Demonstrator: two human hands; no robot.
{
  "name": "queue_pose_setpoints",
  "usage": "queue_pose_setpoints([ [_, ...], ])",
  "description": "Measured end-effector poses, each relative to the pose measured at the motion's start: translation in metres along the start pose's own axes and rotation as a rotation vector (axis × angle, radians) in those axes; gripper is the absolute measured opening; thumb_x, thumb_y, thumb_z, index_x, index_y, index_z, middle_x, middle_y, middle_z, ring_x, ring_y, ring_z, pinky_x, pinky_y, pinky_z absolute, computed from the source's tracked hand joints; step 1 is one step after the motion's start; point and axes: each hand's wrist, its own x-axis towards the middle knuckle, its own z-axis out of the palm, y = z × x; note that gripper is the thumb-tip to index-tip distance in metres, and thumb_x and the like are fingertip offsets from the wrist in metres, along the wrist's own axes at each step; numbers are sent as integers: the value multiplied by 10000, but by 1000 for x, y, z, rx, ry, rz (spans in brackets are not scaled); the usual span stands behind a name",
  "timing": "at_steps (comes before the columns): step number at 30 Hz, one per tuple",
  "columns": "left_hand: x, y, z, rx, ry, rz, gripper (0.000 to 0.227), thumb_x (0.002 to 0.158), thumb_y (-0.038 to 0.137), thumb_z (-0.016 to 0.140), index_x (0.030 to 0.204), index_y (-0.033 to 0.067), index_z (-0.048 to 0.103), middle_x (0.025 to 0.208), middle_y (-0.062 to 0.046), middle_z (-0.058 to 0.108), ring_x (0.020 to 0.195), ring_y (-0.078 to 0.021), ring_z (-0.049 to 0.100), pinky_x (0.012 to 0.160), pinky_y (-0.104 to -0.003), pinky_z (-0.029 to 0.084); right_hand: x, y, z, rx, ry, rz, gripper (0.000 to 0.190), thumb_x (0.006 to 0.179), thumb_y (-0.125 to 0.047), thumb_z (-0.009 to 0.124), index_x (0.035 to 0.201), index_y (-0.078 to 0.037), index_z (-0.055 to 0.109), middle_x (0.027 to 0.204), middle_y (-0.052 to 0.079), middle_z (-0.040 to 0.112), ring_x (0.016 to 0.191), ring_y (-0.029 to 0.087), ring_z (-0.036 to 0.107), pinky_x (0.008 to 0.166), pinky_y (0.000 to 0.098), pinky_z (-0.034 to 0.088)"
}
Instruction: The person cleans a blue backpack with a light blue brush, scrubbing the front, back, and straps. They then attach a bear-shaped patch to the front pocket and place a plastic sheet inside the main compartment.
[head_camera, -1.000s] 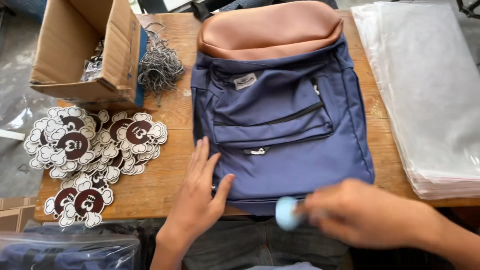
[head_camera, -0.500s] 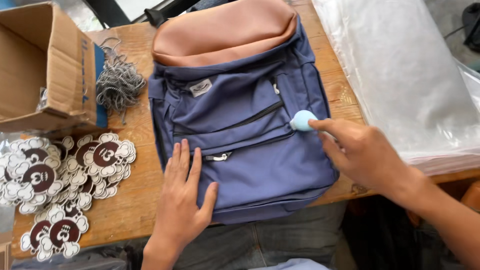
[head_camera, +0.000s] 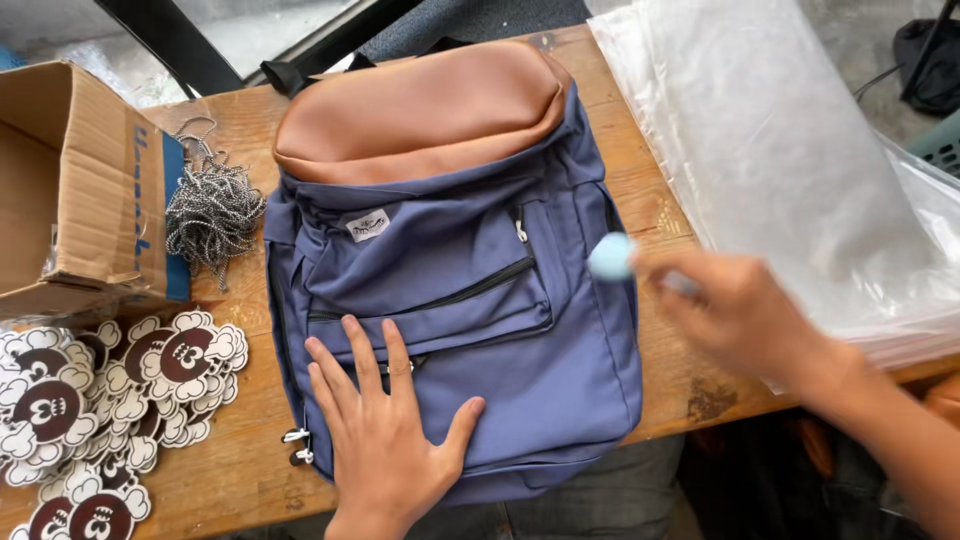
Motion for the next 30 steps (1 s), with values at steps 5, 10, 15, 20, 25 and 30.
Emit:
queue_pose_setpoints([
  [5,-2,1,-2,-45,9,22,1122,816,736,619,1600,5,289,1666,-318,217,1561,-488,171,1232,-606,201,35,69,17,-265,-12,-87,324,950,-105,623,1232,-234,715,682,37,583,501,223,534,446,416,394],
  [10,-6,-1,-2,-114,22,49,1106,830,684,661,1603,-4,270,1669,-326,206,1569,-475,180,1249,-565,210,84,95,-8,-525,91,272,230,1007,-202,590,1208,-171,697,810,124,720,698,441,668,579,550,471],
  [15,-4,-2,-1,-109,44,53,1068,833,665,666,1585,-4,309,1654,-333,244,1565,-472,203,1243,-570,233,108,109,15,-296,-58,-10,254,922,-147,689,1157,-241,704,566,31,603,438,205,547,397,382,400],
  [20,-1,0,-1,-117,56,67,1040,854,656,655,1577,-14,322,1652,-339,237,1560,-482,206,1241,-569,235,135,124,-4,-512,63,311,244,997,-251,578,1214,-222,684,728,166,677,705,454,662,581,559,484],
  [25,-2,0,-1,-103,66,65,1044,860,671,648,1572,-20,324,1636,-355,252,1552,-488,215,1248,-558,232,149,59,1,-412,221,111,255,1003,-165,619,1239,-144,713,764,199,694,680,477,651,603,569,470],
  [30,0,-1,0,-103,72,66,1019,868,692,625,1559,-11,364,1625,-346,281,1531,-492,252,1234,-573,237,196,48,24,-551,11,216,462,951,-202,491,1409,-225,553,769,315,674,677,596,661,511,664,507],
])
